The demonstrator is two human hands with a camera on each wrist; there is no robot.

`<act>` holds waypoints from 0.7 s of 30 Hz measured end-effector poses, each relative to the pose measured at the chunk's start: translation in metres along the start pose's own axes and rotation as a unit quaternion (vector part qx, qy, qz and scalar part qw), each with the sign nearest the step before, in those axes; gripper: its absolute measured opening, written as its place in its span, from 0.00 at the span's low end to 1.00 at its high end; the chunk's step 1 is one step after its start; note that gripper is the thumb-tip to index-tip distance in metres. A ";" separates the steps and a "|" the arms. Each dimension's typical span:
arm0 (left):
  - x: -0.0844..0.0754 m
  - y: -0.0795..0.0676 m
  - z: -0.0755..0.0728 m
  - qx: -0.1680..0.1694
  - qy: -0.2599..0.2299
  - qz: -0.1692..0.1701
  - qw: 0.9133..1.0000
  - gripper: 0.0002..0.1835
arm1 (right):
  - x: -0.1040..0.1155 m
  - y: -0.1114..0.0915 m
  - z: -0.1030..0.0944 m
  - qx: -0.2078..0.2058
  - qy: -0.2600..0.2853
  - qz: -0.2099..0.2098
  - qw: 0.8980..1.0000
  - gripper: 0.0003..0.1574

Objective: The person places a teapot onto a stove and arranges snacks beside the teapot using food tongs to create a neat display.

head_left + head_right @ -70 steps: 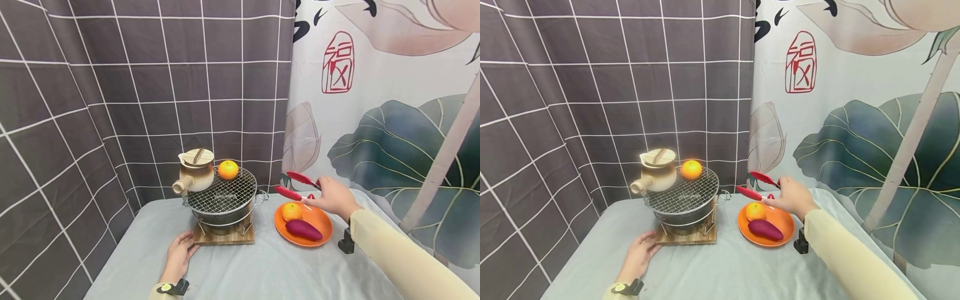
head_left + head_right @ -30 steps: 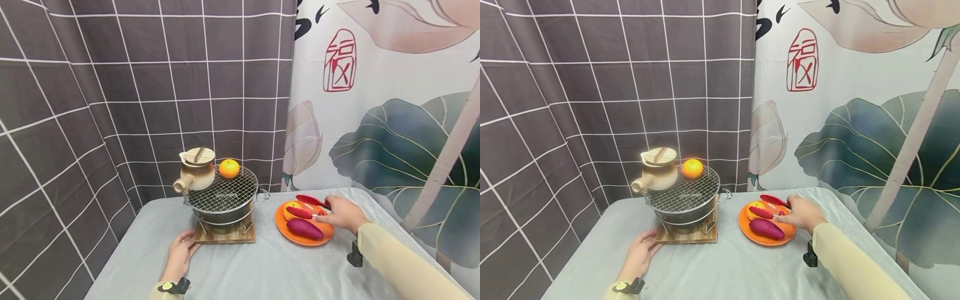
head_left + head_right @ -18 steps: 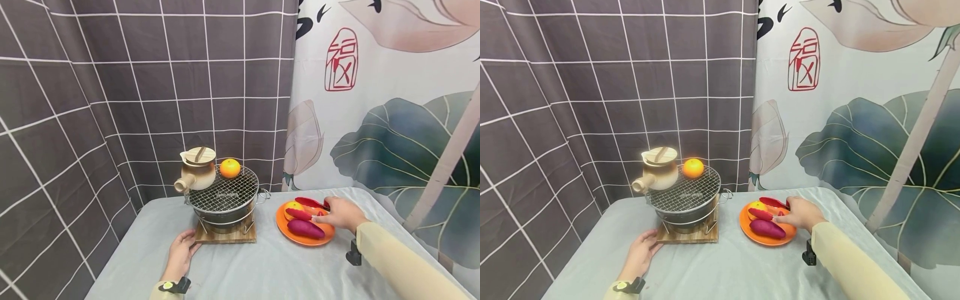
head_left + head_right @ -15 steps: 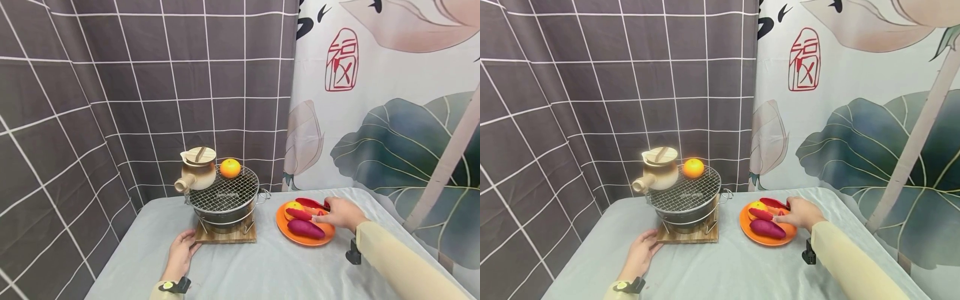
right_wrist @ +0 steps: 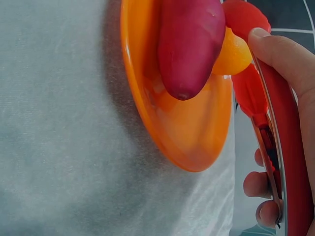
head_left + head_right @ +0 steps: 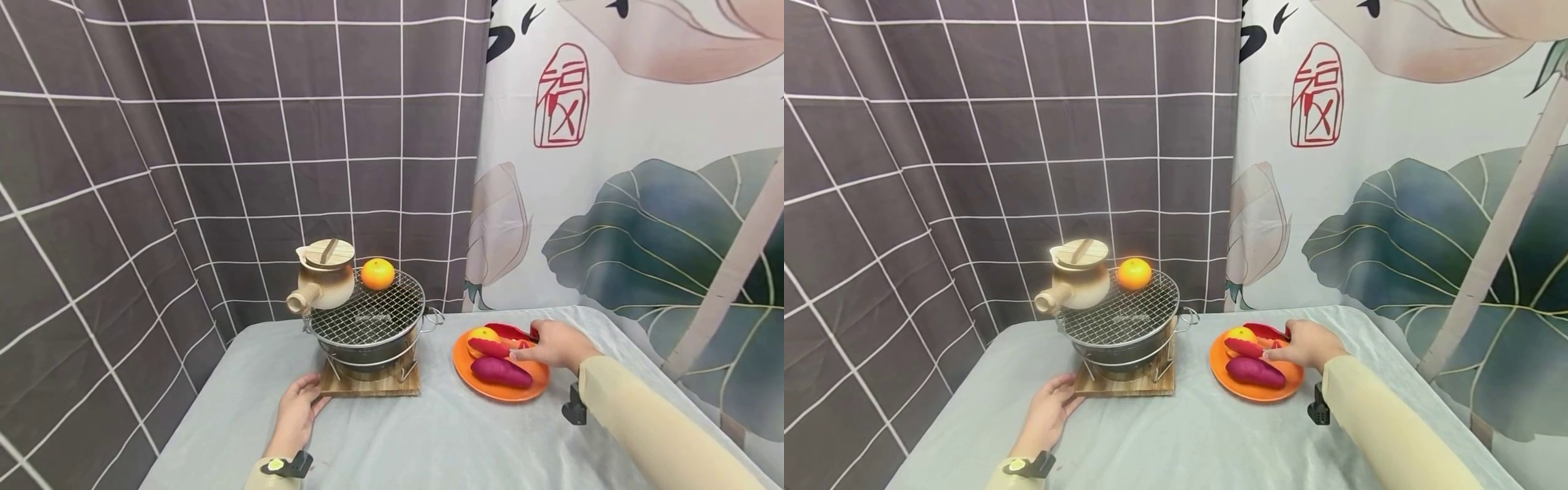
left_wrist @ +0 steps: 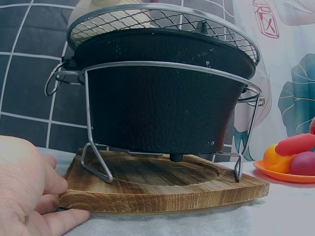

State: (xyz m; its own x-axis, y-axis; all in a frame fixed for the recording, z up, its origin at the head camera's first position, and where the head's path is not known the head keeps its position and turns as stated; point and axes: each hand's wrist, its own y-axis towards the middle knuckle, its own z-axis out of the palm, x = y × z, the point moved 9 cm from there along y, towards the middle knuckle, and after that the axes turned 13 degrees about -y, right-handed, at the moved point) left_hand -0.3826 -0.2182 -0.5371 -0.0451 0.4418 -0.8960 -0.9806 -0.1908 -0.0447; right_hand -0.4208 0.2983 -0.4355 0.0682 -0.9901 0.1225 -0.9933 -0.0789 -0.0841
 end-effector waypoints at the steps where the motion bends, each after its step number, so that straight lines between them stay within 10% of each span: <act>1: 0.000 0.000 0.000 0.000 0.000 -0.001 1.000 0.21 | 0.000 0.000 0.000 0.000 -0.002 0.000 1.000 0.64; 21: 0.001 0.003 -0.001 -0.004 0.004 -0.004 1.000 0.21 | 0.009 0.009 -0.010 0.008 -0.039 -0.018 0.999 0.53</act>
State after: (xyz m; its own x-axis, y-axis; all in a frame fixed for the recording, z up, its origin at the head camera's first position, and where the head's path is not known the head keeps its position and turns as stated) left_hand -0.3849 -0.2191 -0.5389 -0.0364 0.4359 -0.8993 -0.9792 -0.1954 -0.0551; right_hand -0.4303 0.2898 -0.4251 0.1114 -0.9926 0.0478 -0.9885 -0.1156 -0.0974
